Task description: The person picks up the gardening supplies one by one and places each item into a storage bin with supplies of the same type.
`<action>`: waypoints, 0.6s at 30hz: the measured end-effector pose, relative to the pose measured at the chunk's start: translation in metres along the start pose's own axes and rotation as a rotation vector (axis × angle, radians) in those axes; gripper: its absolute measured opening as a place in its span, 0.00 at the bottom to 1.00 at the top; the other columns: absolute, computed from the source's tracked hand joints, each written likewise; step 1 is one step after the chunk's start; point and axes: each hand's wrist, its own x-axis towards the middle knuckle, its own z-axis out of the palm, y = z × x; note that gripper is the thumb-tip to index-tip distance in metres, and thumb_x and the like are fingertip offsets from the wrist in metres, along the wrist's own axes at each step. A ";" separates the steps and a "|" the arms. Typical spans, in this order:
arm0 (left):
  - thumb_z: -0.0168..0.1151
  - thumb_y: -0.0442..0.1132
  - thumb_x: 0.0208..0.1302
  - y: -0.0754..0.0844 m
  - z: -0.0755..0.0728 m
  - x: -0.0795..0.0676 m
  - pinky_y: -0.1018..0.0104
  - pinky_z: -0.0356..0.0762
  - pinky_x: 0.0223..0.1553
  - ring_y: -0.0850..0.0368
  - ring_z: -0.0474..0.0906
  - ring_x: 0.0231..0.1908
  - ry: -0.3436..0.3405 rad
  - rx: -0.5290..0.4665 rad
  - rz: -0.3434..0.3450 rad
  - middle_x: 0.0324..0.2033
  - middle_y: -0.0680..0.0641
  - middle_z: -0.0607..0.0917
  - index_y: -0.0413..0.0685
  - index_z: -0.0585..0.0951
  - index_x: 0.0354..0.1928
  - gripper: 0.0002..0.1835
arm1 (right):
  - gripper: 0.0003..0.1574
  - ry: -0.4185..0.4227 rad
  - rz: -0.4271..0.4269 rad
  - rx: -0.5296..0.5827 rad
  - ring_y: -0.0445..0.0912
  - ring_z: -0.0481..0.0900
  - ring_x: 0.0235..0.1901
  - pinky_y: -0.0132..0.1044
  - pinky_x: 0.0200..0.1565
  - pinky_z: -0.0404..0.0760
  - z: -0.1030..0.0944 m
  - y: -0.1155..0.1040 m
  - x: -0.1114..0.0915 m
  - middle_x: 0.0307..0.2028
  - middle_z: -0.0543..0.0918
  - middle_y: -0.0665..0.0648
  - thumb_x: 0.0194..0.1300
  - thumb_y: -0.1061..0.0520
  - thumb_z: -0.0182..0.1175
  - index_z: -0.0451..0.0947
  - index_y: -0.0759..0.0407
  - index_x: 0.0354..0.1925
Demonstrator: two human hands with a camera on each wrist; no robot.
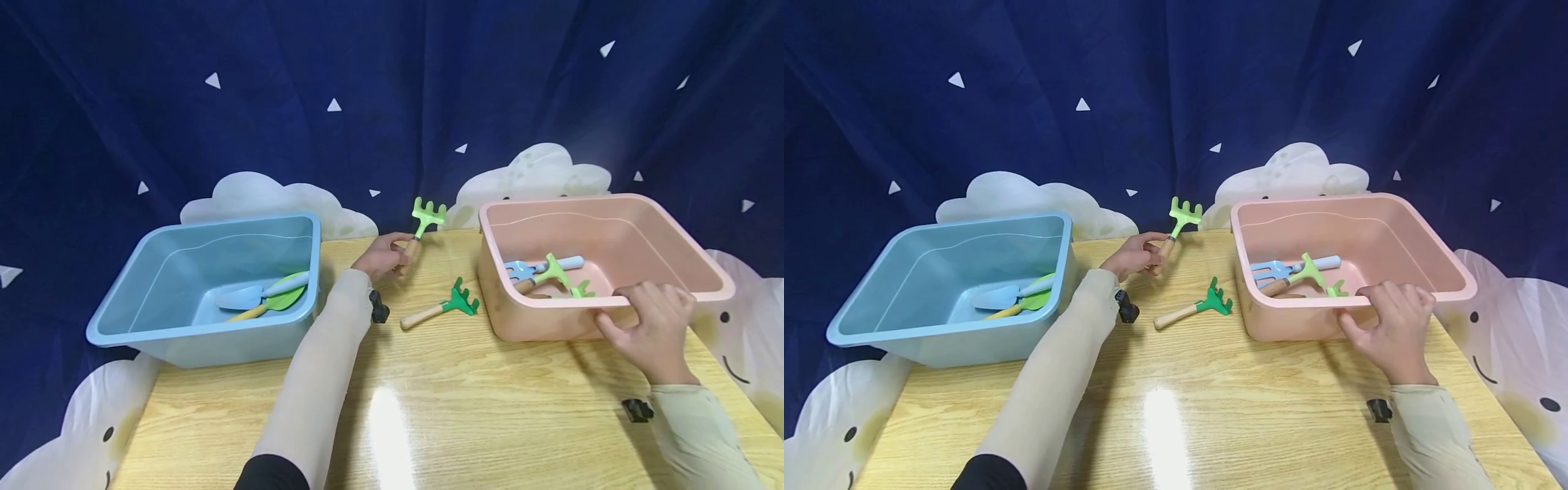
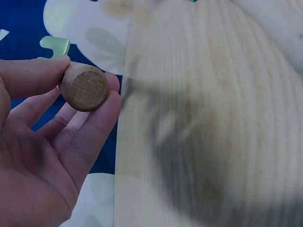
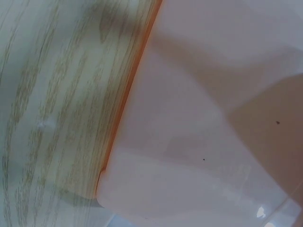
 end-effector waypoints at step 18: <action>0.57 0.26 0.66 0.049 -0.007 -0.004 0.51 0.84 0.46 0.40 0.81 0.52 -0.006 -0.022 0.122 0.57 0.34 0.79 0.51 0.67 0.72 0.33 | 0.40 -0.005 -0.008 0.006 0.63 0.67 0.32 0.51 0.53 0.57 0.000 0.000 0.001 0.24 0.78 0.65 0.55 0.29 0.56 0.78 0.68 0.29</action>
